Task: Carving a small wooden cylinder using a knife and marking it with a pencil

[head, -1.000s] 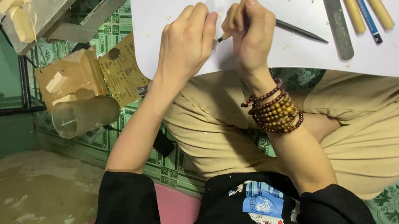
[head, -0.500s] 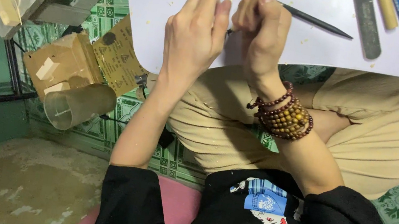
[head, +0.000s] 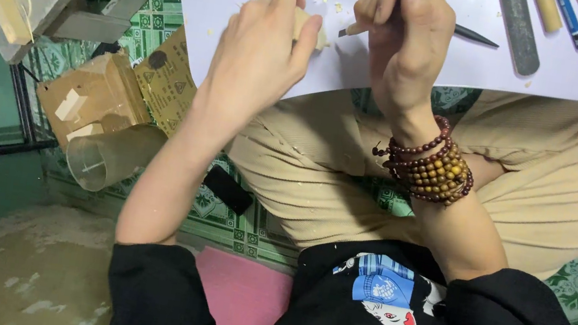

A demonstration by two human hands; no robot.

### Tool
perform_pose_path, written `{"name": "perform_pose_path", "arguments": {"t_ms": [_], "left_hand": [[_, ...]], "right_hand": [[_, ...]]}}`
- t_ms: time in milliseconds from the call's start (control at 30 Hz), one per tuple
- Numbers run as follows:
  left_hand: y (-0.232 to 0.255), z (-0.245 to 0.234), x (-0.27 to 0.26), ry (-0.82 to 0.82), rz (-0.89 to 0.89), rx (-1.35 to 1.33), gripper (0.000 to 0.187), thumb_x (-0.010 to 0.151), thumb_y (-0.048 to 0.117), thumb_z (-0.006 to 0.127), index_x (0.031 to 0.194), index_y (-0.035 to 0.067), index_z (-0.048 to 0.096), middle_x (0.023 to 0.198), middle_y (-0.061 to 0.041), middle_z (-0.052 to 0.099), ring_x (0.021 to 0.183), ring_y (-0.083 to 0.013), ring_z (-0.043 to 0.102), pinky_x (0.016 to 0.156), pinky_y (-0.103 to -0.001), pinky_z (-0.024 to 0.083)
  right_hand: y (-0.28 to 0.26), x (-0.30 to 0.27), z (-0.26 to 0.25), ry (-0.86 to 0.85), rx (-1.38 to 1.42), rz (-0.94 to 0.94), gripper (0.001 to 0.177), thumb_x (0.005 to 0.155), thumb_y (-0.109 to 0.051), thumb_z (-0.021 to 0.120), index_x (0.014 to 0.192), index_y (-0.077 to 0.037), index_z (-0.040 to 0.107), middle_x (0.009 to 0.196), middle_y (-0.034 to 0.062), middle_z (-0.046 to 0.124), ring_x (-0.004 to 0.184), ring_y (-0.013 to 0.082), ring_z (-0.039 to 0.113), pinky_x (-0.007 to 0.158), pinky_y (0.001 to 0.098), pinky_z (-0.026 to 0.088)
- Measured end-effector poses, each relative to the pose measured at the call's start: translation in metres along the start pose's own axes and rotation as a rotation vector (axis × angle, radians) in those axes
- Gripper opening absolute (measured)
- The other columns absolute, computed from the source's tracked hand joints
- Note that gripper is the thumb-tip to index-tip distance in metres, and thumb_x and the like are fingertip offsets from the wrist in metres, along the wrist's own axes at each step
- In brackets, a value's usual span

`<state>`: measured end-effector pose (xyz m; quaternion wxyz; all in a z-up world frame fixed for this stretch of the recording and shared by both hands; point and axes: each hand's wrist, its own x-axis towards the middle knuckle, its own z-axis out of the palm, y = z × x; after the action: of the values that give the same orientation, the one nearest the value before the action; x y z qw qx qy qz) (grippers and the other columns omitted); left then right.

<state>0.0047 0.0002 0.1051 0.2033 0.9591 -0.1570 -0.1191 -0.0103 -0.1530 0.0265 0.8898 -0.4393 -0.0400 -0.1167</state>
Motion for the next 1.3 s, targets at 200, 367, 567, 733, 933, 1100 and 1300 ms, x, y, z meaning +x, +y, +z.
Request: {"name": "perform_pose_path", "arguments": {"t_ms": [200,367,567,733,933,1100,1300], "left_hand": [[-0.010,0.006,0.012,0.058,-0.003,0.520,0.057,0.105,0.058,0.061,0.086,0.004,0.064,0.073,-0.019,0.068,0.066,-0.0500,0.066,0.050,-0.057,0.047],[-0.012,0.003,0.021,0.056,0.165,0.373,0.032,0.105,0.037,0.057,0.095,0.007,0.061,0.081,-0.013,0.070,0.064,-0.0474,0.063,0.049,-0.058,0.043],[-0.021,0.013,0.021,0.085,0.263,0.083,0.037,0.109,0.021,0.055,0.078,0.001,0.053,0.071,-0.018,0.063,0.063,-0.0440,0.056,0.058,-0.053,0.038],[-0.021,0.018,0.021,0.115,0.247,0.055,0.039,0.110,0.026,0.051,0.079,0.002,0.054,0.070,-0.014,0.066,0.061,-0.0418,0.059,0.059,-0.050,0.040],[-0.018,0.019,0.022,0.115,0.212,0.037,0.041,0.110,0.028,0.048,0.077,0.003,0.055,0.066,-0.016,0.064,0.059,-0.0426,0.057,0.059,-0.050,0.039],[-0.018,0.019,0.020,0.113,0.218,0.018,0.042,0.110,0.026,0.048,0.075,0.003,0.051,0.061,-0.012,0.057,0.054,-0.0362,0.052,0.058,-0.047,0.038],[-0.018,0.021,0.020,0.132,0.175,0.015,0.040,0.109,0.028,0.047,0.077,0.004,0.049,0.060,-0.015,0.056,0.056,-0.0400,0.052,0.057,-0.049,0.037]], "right_hand": [[-0.005,-0.002,-0.002,-0.007,0.136,0.018,0.041,0.106,-0.035,0.048,0.076,-0.008,0.043,0.066,0.0071,0.034,0.067,0.0193,0.035,0.074,0.0343,0.035],[0.006,-0.003,0.005,-0.046,0.126,0.040,0.047,0.110,-0.032,0.042,0.071,-0.009,0.034,0.062,0.0075,0.030,0.061,0.0199,0.032,0.067,0.0345,0.030],[0.012,-0.001,0.008,0.010,0.083,0.020,0.048,0.109,-0.034,0.043,0.069,-0.010,0.034,0.061,0.0074,0.032,0.060,0.0200,0.035,0.066,0.0338,0.035],[0.011,0.000,0.012,0.023,0.058,0.014,0.047,0.110,-0.031,0.041,0.070,-0.009,0.033,0.061,0.0075,0.030,0.060,0.0207,0.035,0.064,0.0343,0.033],[0.014,0.000,0.014,0.021,0.040,0.007,0.046,0.110,-0.031,0.043,0.070,-0.009,0.032,0.062,0.0064,0.030,0.060,0.0187,0.032,0.061,0.0338,0.029],[0.013,0.002,0.015,0.040,0.057,0.022,0.045,0.109,-0.031,0.043,0.071,-0.009,0.031,0.062,0.0065,0.030,0.060,0.0175,0.030,0.061,0.0333,0.030],[0.014,0.000,0.019,0.044,0.034,0.007,0.047,0.109,-0.030,0.044,0.070,-0.010,0.028,0.062,0.0056,0.026,0.060,0.0176,0.027,0.061,0.0344,0.030]]}}
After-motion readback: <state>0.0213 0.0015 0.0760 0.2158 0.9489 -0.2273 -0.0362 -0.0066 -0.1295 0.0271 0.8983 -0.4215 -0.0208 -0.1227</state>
